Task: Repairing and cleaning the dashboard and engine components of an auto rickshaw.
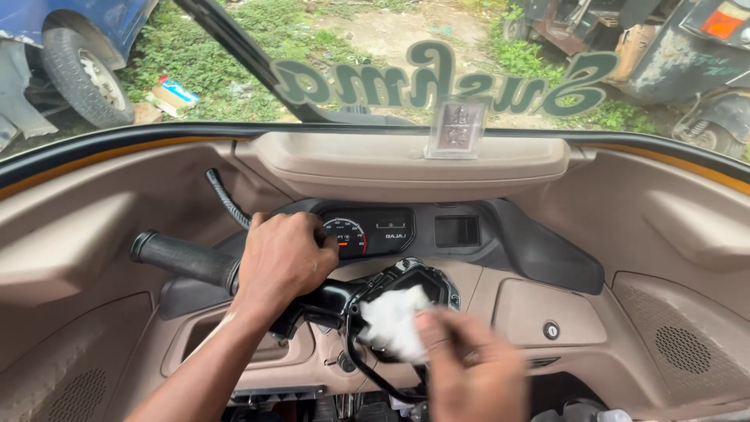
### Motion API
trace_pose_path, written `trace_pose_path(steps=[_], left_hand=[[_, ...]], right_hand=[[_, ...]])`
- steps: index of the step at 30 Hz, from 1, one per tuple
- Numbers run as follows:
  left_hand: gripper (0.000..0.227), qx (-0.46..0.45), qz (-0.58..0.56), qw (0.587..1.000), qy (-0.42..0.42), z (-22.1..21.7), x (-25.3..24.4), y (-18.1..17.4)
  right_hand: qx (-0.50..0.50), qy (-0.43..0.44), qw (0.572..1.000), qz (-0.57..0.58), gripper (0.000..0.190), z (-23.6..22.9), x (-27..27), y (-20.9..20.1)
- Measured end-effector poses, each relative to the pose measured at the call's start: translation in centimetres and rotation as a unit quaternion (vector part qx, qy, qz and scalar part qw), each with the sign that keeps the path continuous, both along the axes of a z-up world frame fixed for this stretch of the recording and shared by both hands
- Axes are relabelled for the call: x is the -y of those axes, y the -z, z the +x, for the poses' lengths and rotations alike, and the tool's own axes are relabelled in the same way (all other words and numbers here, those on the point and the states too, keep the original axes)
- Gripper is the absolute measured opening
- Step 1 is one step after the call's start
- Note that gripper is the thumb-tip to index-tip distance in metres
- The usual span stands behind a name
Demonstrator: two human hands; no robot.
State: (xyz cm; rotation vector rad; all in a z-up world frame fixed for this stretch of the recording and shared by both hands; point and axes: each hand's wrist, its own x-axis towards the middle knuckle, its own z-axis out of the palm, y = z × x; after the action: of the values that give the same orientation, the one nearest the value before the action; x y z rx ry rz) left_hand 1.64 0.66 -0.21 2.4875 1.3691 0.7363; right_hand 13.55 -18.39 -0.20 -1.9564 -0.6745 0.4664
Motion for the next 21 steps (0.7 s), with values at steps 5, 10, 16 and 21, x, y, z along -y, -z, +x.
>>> trace_pose_path(steps=[5, 10, 16, 21], left_hand=[[0.028, 0.001, -0.009, 1.0, 0.009, 0.2, 0.3, -0.5], [0.029, 0.009, 0.02, 1.0, 0.014, -0.2, -0.2, 0.2], [0.027, -0.015, -0.04, 0.999, 0.007, -0.1, 0.0, -0.5], [0.027, 0.019, 0.007, 0.999, 0.028, -0.5, 0.2, 0.3]], right_hand=[[-0.074, -0.188, 0.951, 0.233, 0.023, 3.8, -0.6, 3.5], [0.453, -0.228, 0.862, 0.001, 0.051, 1.2, -2.8, 6.4], [0.3, -0.299, 0.876, -0.228, 0.026, 1.0, -5.8, -0.4], [0.231, -0.208, 0.943, -0.122, 0.032, 5.7, -8.4, 0.0]])
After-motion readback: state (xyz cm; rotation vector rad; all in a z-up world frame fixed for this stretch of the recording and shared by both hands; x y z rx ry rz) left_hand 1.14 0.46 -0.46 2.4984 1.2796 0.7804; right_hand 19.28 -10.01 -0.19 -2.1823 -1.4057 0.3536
